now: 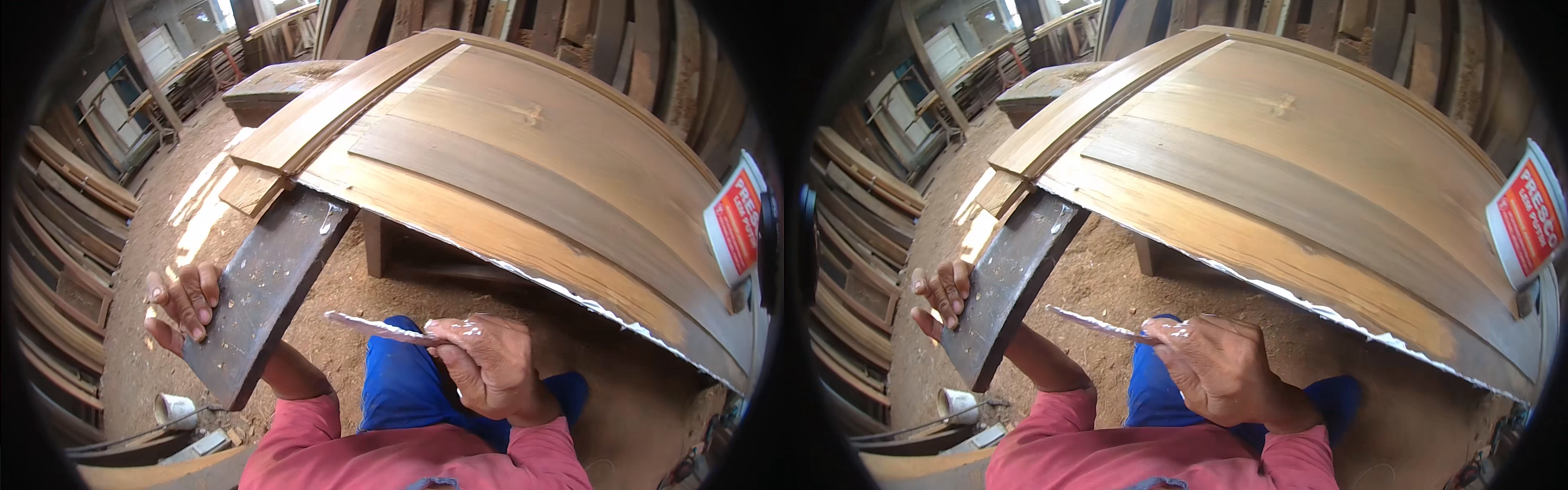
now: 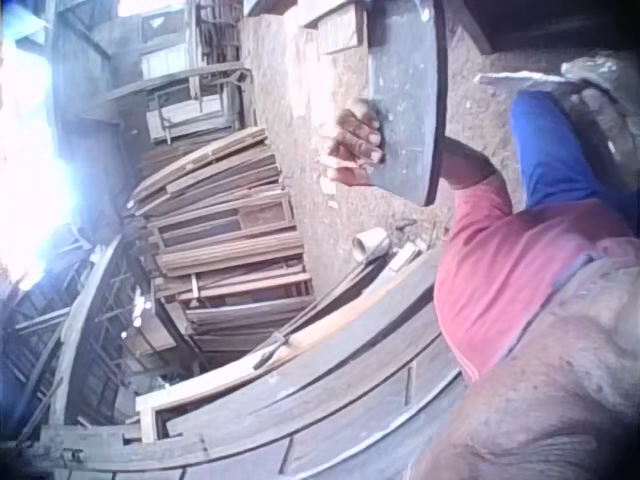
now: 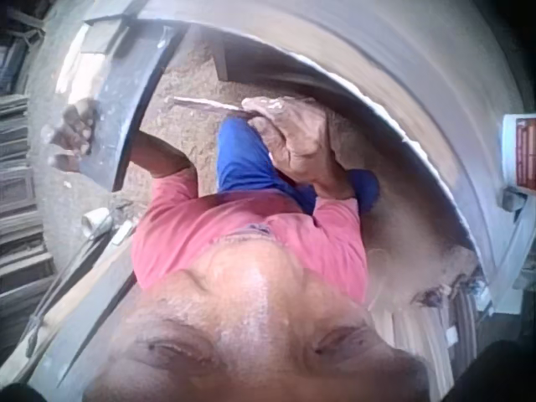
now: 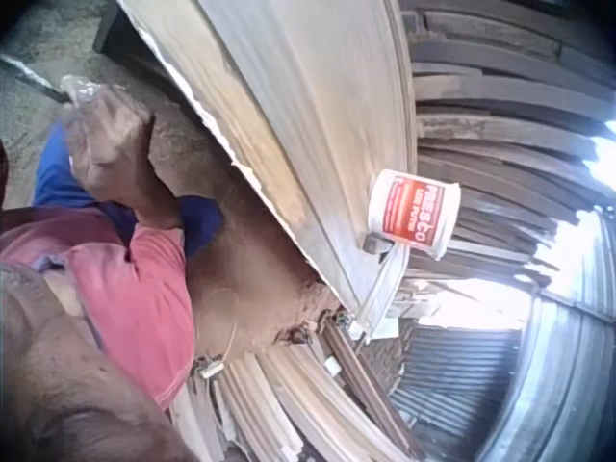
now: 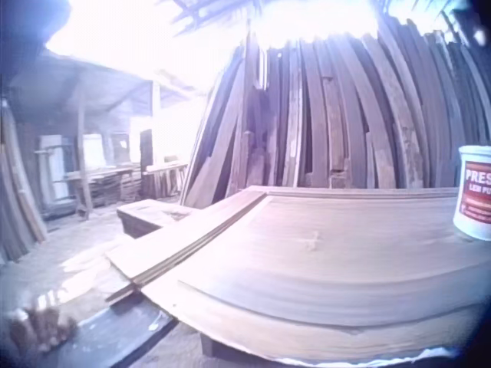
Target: The person applies white glue to the joints and edges of a wooden door frame using a putty knife and their fingers.
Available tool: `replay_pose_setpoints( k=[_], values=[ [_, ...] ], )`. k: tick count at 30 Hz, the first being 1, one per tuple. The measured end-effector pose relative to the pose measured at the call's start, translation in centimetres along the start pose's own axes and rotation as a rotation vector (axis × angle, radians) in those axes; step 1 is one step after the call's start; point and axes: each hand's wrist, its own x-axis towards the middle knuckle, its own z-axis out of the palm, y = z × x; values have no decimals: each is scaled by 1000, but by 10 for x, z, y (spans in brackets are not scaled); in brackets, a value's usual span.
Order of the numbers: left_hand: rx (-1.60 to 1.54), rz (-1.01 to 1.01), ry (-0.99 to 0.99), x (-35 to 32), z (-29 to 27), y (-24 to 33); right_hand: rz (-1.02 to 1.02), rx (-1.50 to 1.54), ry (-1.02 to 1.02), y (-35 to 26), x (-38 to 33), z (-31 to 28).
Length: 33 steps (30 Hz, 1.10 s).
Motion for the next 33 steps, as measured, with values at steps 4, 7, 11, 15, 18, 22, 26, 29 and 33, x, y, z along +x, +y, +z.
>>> replay_pose_setpoints(
  k=[4,7,11,15,18,22,26,29,33],
  values=[
    [18,-65,29,1,5,-3,127,126,19,29,-20,-4],
    [-70,-200,135,-2,-1,2,340,335,-24,35,-25,-6],
    [-68,-520,121,15,-17,37,629,582,-109,2,-11,-13],
    [-53,-833,307,32,-15,57,708,780,-167,-44,14,-39],
    [68,-1051,429,59,3,54,760,795,-205,-68,49,-76],
    [86,-1158,584,70,12,43,860,649,-239,-93,105,-124],
    [105,-1205,784,74,20,36,952,454,-174,-117,149,-172],
    [163,-1227,960,72,14,31,1022,233,15,-140,179,-224],
    [189,-1292,1156,76,2,28,1035,-125,461,-160,192,-336]
  ],
)
